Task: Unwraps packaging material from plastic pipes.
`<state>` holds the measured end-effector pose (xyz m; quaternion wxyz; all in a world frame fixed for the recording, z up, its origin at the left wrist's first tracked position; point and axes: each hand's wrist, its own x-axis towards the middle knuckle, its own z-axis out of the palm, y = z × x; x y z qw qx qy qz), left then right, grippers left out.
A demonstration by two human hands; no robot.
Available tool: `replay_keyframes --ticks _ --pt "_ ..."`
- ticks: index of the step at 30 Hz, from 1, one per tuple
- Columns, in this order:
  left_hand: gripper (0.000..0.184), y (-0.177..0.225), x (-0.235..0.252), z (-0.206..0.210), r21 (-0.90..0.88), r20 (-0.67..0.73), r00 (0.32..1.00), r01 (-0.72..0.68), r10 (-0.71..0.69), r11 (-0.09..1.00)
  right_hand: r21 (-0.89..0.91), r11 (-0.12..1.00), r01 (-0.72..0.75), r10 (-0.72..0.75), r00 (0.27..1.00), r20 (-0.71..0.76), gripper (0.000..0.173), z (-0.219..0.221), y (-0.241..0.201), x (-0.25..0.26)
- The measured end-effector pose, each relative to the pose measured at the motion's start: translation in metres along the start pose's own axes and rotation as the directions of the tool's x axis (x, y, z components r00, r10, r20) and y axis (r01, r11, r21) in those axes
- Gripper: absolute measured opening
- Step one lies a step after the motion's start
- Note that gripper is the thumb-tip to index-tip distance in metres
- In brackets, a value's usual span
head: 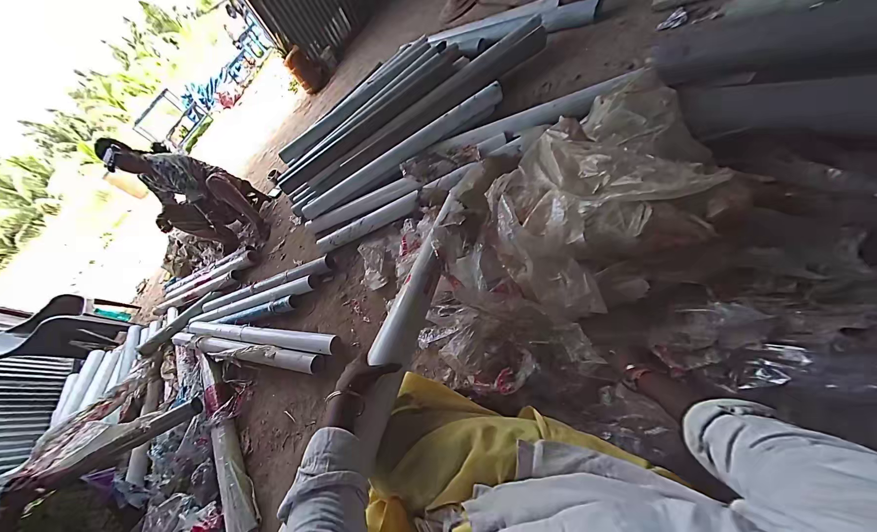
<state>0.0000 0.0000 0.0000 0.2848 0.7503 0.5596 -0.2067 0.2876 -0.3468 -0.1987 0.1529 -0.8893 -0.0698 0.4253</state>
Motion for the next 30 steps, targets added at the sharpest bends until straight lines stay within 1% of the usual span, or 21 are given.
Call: replay_keyframes --ticks 2,3,5,6,7,8,10,11,13,15,17,18,19,20,21,22,23,25,26,29,30 --pt "0.070 0.011 -0.018 -0.001 -0.173 0.042 0.999 -0.014 0.022 0.985 0.027 0.998 0.051 -0.051 0.999 -0.005 0.057 0.015 -0.010 0.044" --pt "0.065 0.015 -0.028 0.000 -0.240 0.059 0.998 -0.006 0.021 0.971 0.002 0.992 0.123 -0.123 0.992 0.032 0.059 0.016 -0.028 0.049" --pt "0.061 0.021 -0.052 0.001 -0.273 0.077 0.997 0.032 -0.012 0.962 -0.066 0.949 0.308 -0.303 0.950 0.077 0.058 0.011 -0.069 0.030" --pt "0.062 0.025 -0.068 -0.001 -0.263 0.073 0.997 0.045 -0.027 0.964 -0.114 0.918 0.380 -0.374 0.925 0.068 0.049 0.003 -0.090 0.011" --pt "0.066 0.021 -0.075 -0.003 -0.226 0.056 0.998 0.048 -0.036 0.973 -0.139 0.890 0.434 -0.430 0.901 0.059 0.041 -0.007 -0.111 -0.009" --pt "0.074 0.010 -0.080 -0.005 -0.153 0.024 0.999 0.047 -0.044 0.987 -0.127 0.871 0.475 -0.473 0.880 0.051 0.041 -0.014 -0.127 -0.026" --pt "0.090 -0.016 -0.096 -0.010 0.084 -0.025 0.997 0.073 -0.072 0.994 -0.024 0.835 0.550 -0.550 0.835 0.005 0.052 -0.014 -0.151 -0.041" --pt "0.099 -0.026 -0.112 -0.008 0.206 -0.061 0.993 0.110 -0.100 0.972 0.041 0.802 0.596 -0.596 0.803 -0.010 0.049 -0.010 -0.161 -0.044" --pt "0.113 -0.041 -0.144 0.006 0.377 -0.145 0.977 0.200 -0.156 0.904 0.157 0.697 0.699 -0.709 0.705 0.006 0.033 0.000 -0.180 -0.056" --pt "0.111 -0.051 -0.172 0.029 0.459 -0.214 0.962 0.254 -0.171 0.851 0.215 0.594 0.775 -0.800 0.598 0.056 0.029 0.018 -0.203 -0.077" --pt "0.107 -0.063 -0.186 0.054 0.463 -0.256 0.955 0.259 -0.151 0.848 0.208 0.500 0.840 -0.865 0.478 0.151 0.035 0.044 -0.226 -0.106" --pt "0.105 -0.068 -0.190 0.064 0.462 -0.291 0.949 0.248 -0.119 0.851 0.180 0.478 0.860 -0.869 0.434 0.236 0.043 0.057 -0.237 -0.120" --pt "0.102 -0.074 -0.190 0.073 0.466 -0.344 0.937 0.226 -0.060 0.855 0.112 0.475 0.873 -0.848 0.421 0.321 0.051 0.069 -0.249 -0.133" --pt "0.100 -0.078 -0.190 0.081 0.468 -0.393 0.920 0.211 -0.012 0.858 0.024 0.471 0.882 -0.819 0.428 0.382 0.060 0.079 -0.258 -0.145" --pt "0.099 -0.078 -0.188 0.084 0.459 -0.408 0.913 0.219 -0.015 0.861 -0.084 0.473 0.877 -0.772 0.459 0.439 0.068 0.085 -0.270 -0.156" --pt "0.099 -0.074 -0.186 0.083 0.441 -0.400 0.915 0.241 -0.051 0.864 -0.179 0.470 0.864 -0.729 0.495 0.473 0.070 0.087 -0.280 -0.163" --pt "0.099 -0.070 -0.184 0.082 0.420 -0.375 0.922 0.264 -0.099 0.868 -0.226 0.466 0.855 -0.700 0.513 0.497 0.065 0.089 -0.287 -0.165" --pt "0.102 -0.056 -0.179 0.074 0.365 -0.304 0.939 0.272 -0.162 0.890 -0.216 0.450 0.867 -0.687 0.490 0.536 0.053 0.089 -0.294 -0.165" --pt "0.104 -0.048 -0.174 0.071 0.349 -0.276 0.949 0.244 -0.150 0.905 -0.197 0.444 0.874 -0.690 0.474 0.547 0.048 0.090 -0.293 -0.164" --pt "0.109 -0.014 -0.139 0.067 0.324 -0.236 0.972 0.086 -0.008 0.942 -0.095 0.454 0.886 -0.748 0.437 0.499 0.039 0.095 -0.288 -0.159" --pt "0.112 -0.004 -0.124 0.065 0.331 -0.191 0.981 0.078 -0.014 0.940 -0.049 0.475 0.879 -0.763 0.439 0.475 0.037 0.096 -0.286 -0.158"
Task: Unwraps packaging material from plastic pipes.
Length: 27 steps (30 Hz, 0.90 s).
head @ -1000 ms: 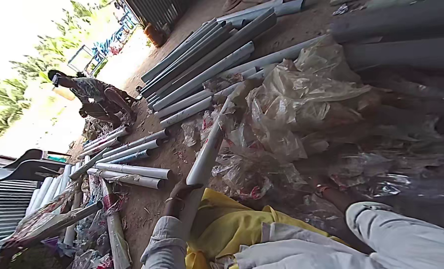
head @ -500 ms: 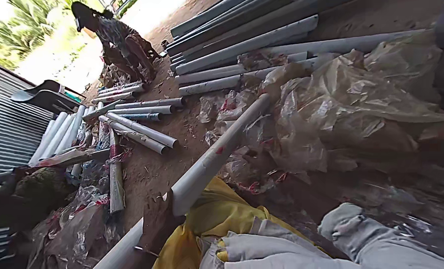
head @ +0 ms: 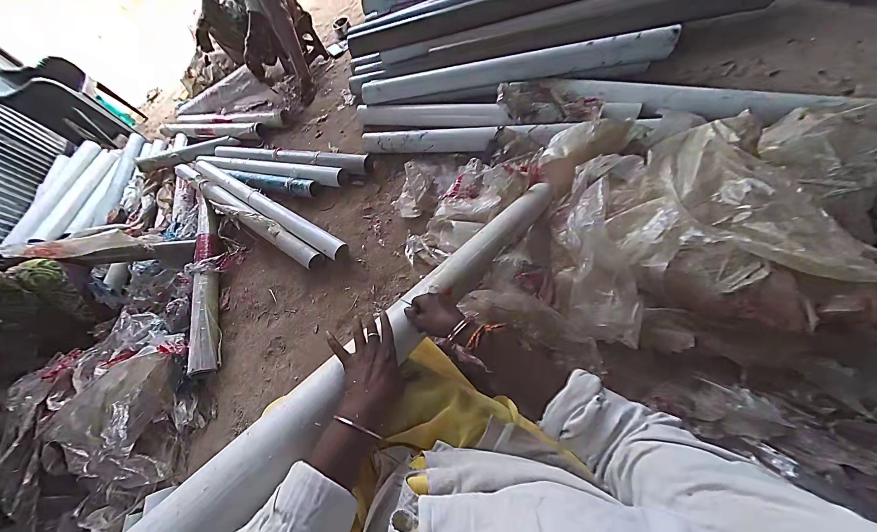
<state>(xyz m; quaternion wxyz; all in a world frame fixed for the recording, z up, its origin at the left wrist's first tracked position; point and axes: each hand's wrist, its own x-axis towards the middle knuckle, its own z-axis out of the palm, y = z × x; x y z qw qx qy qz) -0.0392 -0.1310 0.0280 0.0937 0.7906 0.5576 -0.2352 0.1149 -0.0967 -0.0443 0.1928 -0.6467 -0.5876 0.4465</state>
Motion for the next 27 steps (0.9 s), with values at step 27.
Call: replay_keyframes --ticks 27 --pt "0.107 0.014 0.040 0.002 -0.043 0.023 0.999 0.038 -0.037 0.998 0.429 0.878 -0.211 0.284 0.952 -0.114 0.028 0.016 0.080 -0.040"
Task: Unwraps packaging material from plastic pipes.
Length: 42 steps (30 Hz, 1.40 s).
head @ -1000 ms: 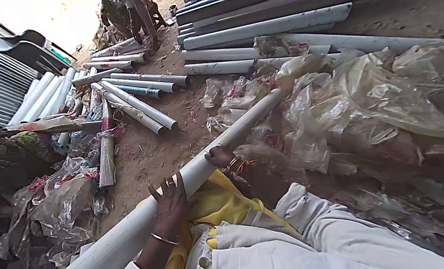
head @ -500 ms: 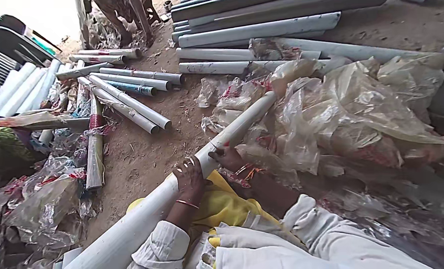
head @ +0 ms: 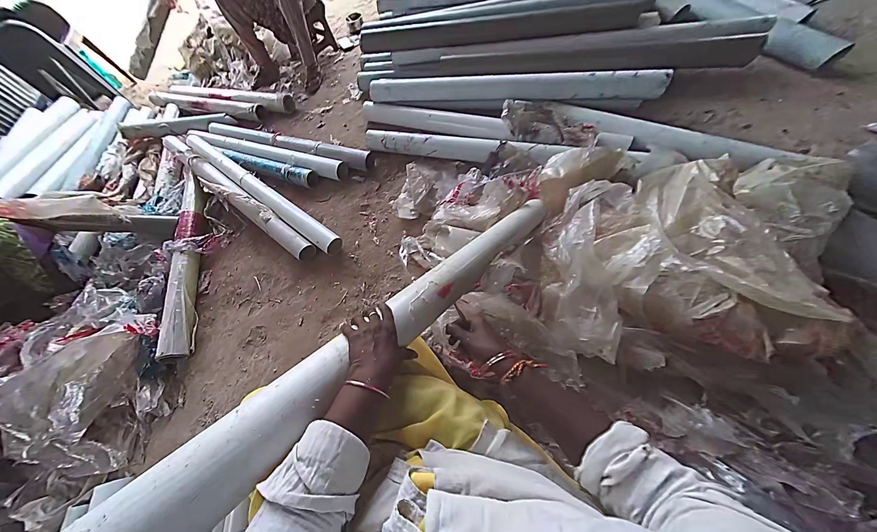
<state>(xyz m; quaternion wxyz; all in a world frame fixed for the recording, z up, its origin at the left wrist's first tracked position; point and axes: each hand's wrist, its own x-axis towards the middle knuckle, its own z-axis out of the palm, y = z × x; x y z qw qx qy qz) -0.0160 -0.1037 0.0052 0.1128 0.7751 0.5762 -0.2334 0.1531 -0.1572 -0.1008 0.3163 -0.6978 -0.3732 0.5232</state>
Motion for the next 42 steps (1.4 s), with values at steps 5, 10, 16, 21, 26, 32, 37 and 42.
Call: replay_keyframes --ticks 5,10,16,21,26,32,37,42 --pt "0.105 0.016 -0.007 0.011 0.072 -0.039 0.999 -0.011 0.014 0.997 -0.070 0.990 0.125 -0.128 0.991 -0.046 0.038 0.006 -0.054 -0.001" --pt "0.104 0.013 -0.007 0.015 0.066 -0.055 0.998 -0.017 0.020 0.998 -0.281 0.956 0.079 -0.093 0.995 -0.034 0.026 0.018 -0.079 0.000" --pt "0.103 0.010 -0.009 0.014 0.046 -0.060 0.997 -0.044 0.047 0.998 0.033 0.996 0.084 -0.082 0.995 -0.053 0.015 0.024 -0.067 0.005" --pt "0.105 0.009 -0.005 0.015 0.005 -0.057 0.997 -0.045 0.045 0.999 0.091 0.985 0.144 -0.133 0.984 -0.115 0.017 0.029 -0.045 0.006" --pt "0.108 0.000 0.000 0.007 -0.016 -0.035 0.999 -0.034 0.033 0.999 0.325 0.946 0.003 0.036 0.993 -0.112 0.012 0.022 -0.020 -0.005" --pt "0.119 0.007 -0.003 0.009 0.040 -0.002 0.999 -0.043 0.043 0.998 0.145 0.986 -0.076 0.066 0.995 0.074 0.045 0.016 -0.056 -0.005" --pt "0.119 -0.003 0.002 0.010 0.051 -0.013 0.998 -0.055 0.056 0.997 0.341 0.937 -0.068 0.019 0.989 0.144 0.020 0.027 -0.066 0.006" --pt "0.108 -0.006 0.006 0.006 -0.064 -0.014 0.998 -0.061 0.060 0.996 0.612 0.778 0.142 -0.207 0.978 0.037 0.025 0.036 -0.027 0.004"
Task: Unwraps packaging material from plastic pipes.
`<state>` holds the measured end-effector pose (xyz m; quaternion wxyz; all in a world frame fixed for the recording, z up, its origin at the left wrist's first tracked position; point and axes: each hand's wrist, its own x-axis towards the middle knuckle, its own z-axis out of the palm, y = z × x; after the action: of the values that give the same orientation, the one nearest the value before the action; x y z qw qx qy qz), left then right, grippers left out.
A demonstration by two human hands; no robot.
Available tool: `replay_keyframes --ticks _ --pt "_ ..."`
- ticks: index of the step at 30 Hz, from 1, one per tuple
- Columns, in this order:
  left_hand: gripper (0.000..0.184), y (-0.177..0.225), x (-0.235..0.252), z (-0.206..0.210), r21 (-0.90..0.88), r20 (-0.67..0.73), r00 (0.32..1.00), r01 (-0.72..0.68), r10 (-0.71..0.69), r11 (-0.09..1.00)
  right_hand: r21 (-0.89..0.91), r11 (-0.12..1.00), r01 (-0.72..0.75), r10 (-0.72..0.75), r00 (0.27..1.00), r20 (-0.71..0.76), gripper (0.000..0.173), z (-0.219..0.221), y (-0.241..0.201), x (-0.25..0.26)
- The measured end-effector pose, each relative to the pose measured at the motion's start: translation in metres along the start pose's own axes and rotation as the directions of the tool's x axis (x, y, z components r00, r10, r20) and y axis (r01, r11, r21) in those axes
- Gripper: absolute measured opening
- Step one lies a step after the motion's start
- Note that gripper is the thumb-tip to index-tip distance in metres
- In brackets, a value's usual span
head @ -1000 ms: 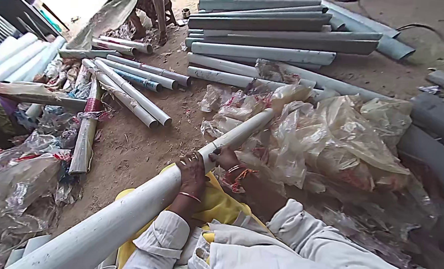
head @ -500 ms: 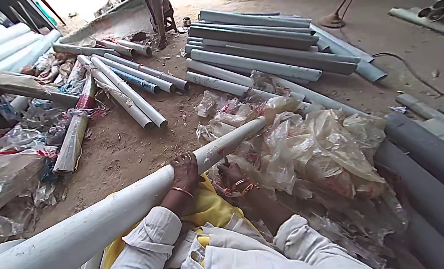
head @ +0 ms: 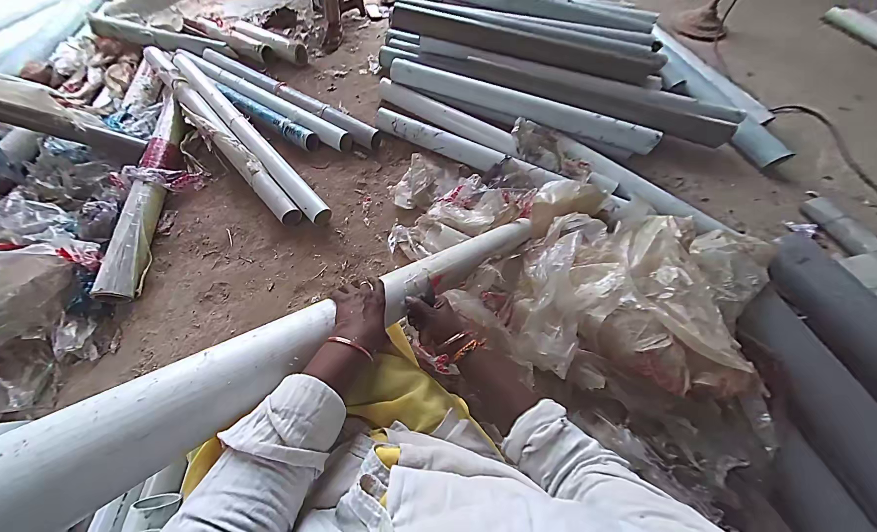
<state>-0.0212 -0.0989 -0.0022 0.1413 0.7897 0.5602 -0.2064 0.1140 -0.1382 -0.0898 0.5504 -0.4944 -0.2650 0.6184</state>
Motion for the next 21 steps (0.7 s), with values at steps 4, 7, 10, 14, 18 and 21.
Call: replay_keyframes --ticks 4,7,10,14,18,21 --pt "0.104 -0.009 0.010 -0.014 -0.026 0.081 0.996 0.040 -0.038 0.999 -0.583 0.809 0.074 -0.076 0.997 0.021 0.024 -0.046 0.045 -0.017" --pt "0.104 -0.015 0.018 -0.020 -0.042 0.136 0.989 0.055 -0.049 0.998 -0.972 0.077 -0.223 0.402 0.899 -0.175 0.040 -0.131 0.091 -0.039" --pt "0.103 -0.016 0.023 -0.028 -0.052 0.157 0.987 0.048 -0.039 0.998 -0.913 -0.154 -0.378 0.527 0.750 -0.400 0.062 -0.184 0.111 -0.063" --pt "0.102 0.000 0.014 -0.017 0.003 0.114 0.992 0.055 -0.055 0.998 -0.926 0.103 -0.362 0.372 0.878 -0.302 0.036 -0.154 0.067 -0.035" --pt "0.101 0.013 0.003 0.000 0.053 0.004 1.000 0.027 -0.027 0.998 -0.795 0.585 -0.158 -0.012 0.979 -0.203 0.043 -0.066 -0.022 -0.001" --pt "0.102 0.016 -0.001 0.004 0.062 -0.026 0.999 0.027 -0.026 0.998 -0.803 0.596 -0.015 -0.100 0.991 -0.093 0.039 -0.023 -0.045 0.012"
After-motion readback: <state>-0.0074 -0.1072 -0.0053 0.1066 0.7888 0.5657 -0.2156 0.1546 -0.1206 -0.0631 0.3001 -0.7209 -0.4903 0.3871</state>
